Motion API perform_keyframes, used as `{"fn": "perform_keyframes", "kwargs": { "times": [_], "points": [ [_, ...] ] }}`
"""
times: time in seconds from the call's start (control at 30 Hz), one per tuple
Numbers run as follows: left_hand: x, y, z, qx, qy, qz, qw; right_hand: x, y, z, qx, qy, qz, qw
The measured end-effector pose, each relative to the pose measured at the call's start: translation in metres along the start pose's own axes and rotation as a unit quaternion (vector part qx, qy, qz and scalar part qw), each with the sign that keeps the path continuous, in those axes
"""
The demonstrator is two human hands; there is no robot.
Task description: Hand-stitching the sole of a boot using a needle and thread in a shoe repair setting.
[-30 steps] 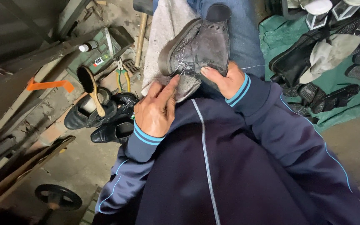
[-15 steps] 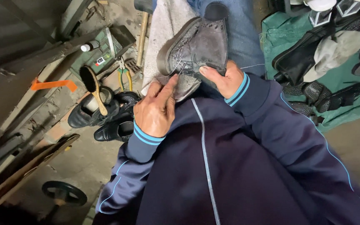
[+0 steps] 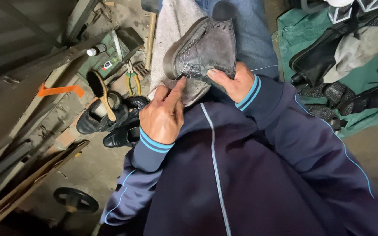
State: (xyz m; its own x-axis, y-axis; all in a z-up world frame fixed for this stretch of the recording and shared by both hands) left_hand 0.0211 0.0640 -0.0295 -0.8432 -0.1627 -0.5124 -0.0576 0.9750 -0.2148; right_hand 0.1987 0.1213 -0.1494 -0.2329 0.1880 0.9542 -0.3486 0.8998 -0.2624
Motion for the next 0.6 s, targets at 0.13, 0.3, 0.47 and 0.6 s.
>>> {"fn": "perform_keyframes", "kwargs": {
  "times": [0.13, 0.3, 0.47, 0.6],
  "points": [
    [-0.004, 0.012, -0.002, 0.037, 0.041, 0.005, 0.998, 0.015, 0.000, 0.000, 0.002, -0.024, 0.025, 0.999],
    [0.001, 0.028, 0.003, 0.116, 0.108, 0.028, 0.987, 0.017, -0.002, 0.009, 0.025, -0.087, 0.107, 0.990],
    [0.017, 0.037, 0.030, 0.213, 0.162, -0.012, 0.963, 0.003, -0.002, 0.015, 0.059, -0.092, 0.112, 0.988],
    [0.013, 0.037, 0.036, 0.228, 0.171, -0.020, 0.958, -0.006, 0.000, 0.020, 0.069, -0.063, 0.074, 0.993]
  ]
}}
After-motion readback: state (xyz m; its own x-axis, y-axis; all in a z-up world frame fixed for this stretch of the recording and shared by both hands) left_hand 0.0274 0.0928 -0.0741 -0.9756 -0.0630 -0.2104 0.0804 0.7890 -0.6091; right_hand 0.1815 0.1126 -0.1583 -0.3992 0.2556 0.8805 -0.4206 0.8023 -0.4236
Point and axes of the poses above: each hand's wrist, its own y-axis towards the middle knuckle, its own z-axis out of the palm, x = y × z, the point moved 8 cm from there along y, towards the middle knuckle, and after that the axes turned 8 degrees about -y, right-handed, at the moved point
